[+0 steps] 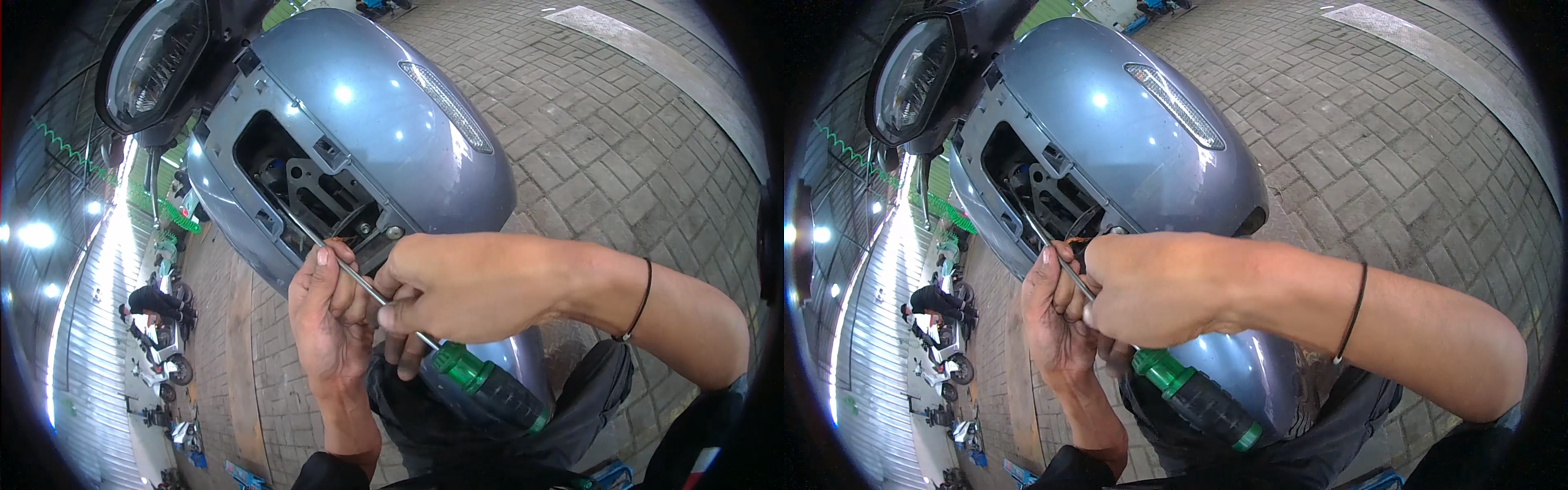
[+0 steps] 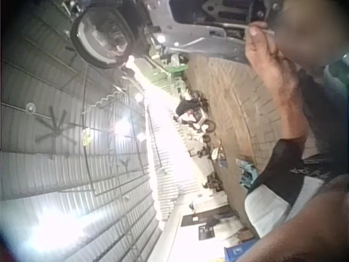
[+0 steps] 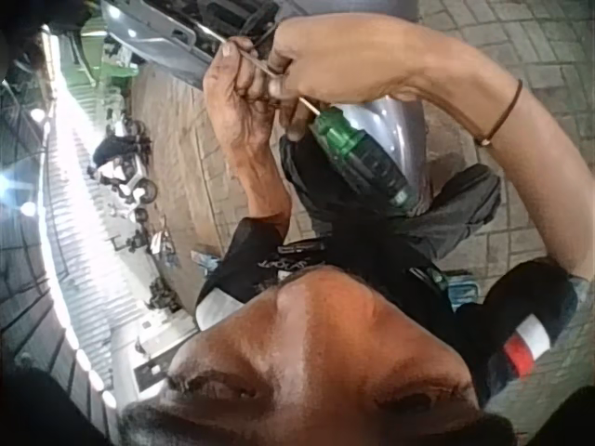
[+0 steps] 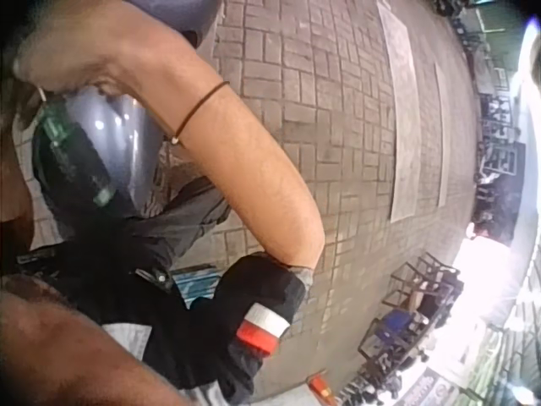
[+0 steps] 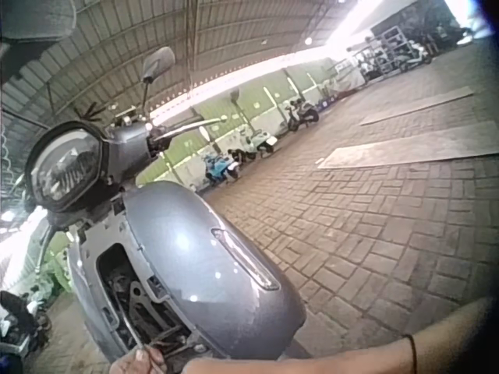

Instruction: The person uses a T-handle socket wrench and a screwdriver to remove fasteners from the body panel of a scooter, then retrieves a component and prepares to install it into the opening.

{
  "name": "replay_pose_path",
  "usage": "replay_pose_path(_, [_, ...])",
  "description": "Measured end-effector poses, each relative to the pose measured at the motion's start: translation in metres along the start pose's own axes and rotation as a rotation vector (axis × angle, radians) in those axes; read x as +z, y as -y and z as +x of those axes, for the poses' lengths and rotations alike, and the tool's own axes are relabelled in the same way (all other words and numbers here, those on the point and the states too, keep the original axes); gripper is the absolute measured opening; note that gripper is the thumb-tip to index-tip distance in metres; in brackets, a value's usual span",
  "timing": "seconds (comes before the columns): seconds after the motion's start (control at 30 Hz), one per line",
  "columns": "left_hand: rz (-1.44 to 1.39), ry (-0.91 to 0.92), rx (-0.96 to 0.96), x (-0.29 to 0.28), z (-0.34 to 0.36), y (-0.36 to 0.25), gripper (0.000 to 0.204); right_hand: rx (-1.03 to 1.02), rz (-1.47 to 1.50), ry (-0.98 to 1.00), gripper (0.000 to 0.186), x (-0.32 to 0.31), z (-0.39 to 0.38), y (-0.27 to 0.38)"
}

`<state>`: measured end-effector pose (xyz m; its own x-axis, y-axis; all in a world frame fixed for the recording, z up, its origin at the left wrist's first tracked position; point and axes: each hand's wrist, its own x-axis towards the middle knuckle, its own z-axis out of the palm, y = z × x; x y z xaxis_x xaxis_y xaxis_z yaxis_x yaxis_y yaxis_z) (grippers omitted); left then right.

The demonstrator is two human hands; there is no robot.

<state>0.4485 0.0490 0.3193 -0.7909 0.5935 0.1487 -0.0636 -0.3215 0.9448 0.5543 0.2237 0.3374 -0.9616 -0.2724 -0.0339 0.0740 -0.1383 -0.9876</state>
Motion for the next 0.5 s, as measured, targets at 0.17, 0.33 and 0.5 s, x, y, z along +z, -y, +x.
replay_pose_path(0.17, [-0.142,0.067,-0.032,0.005,-0.001,0.0,0.03,0.082,-0.27,-0.055,0.022,-0.007,0.001,0.011])
replay_pose_path(0.33, [-0.008,-0.094,0.03,0.011,0.001,0.009,0.026,0.035,-0.418,-0.151,0.021,-0.006,-0.003,0.012])
replay_pose_path(0.5, [-0.003,-0.032,0.017,0.002,0.005,0.007,0.025,0.055,-0.03,-0.025,0.019,-0.006,0.003,0.003])
